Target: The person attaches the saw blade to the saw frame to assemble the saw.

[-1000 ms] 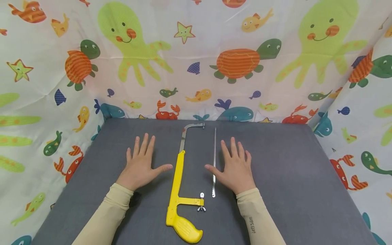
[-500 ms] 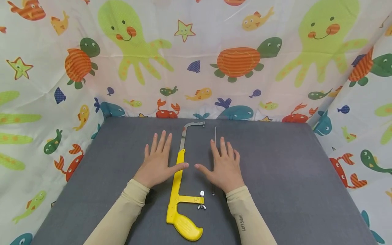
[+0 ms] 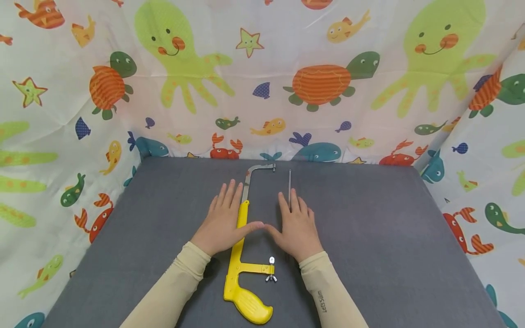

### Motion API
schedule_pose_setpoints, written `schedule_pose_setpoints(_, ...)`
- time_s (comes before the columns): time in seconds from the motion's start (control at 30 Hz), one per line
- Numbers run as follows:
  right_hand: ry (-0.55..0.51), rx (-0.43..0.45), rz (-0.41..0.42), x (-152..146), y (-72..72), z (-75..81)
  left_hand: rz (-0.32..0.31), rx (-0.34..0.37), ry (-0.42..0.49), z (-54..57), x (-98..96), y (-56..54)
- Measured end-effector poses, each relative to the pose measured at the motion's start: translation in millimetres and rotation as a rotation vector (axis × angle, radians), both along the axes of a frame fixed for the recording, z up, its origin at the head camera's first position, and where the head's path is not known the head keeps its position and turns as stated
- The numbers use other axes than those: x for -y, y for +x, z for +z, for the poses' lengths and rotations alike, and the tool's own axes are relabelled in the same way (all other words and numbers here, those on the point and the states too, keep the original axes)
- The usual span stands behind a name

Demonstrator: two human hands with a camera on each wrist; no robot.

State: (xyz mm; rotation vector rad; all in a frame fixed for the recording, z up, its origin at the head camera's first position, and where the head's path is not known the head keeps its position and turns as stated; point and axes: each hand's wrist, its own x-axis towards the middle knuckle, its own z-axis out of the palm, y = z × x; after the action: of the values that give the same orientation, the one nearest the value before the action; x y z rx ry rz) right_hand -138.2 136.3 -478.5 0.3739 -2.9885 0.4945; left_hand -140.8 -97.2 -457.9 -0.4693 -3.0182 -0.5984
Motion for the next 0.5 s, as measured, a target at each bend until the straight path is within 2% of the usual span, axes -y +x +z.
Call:
schedule_pose_setpoints(0.23,-0.021,0.029,-0.004,0.2,3.8,-2.4,-0.022,0.069,0.035,-3.6,-5.0,2.5)
schedule_pose_setpoints(0.5,-0.004,0.025,-0.010,1.6,2.6,-2.0,-0.008,0.076,-0.004,-3.1,-10.9,2.9)
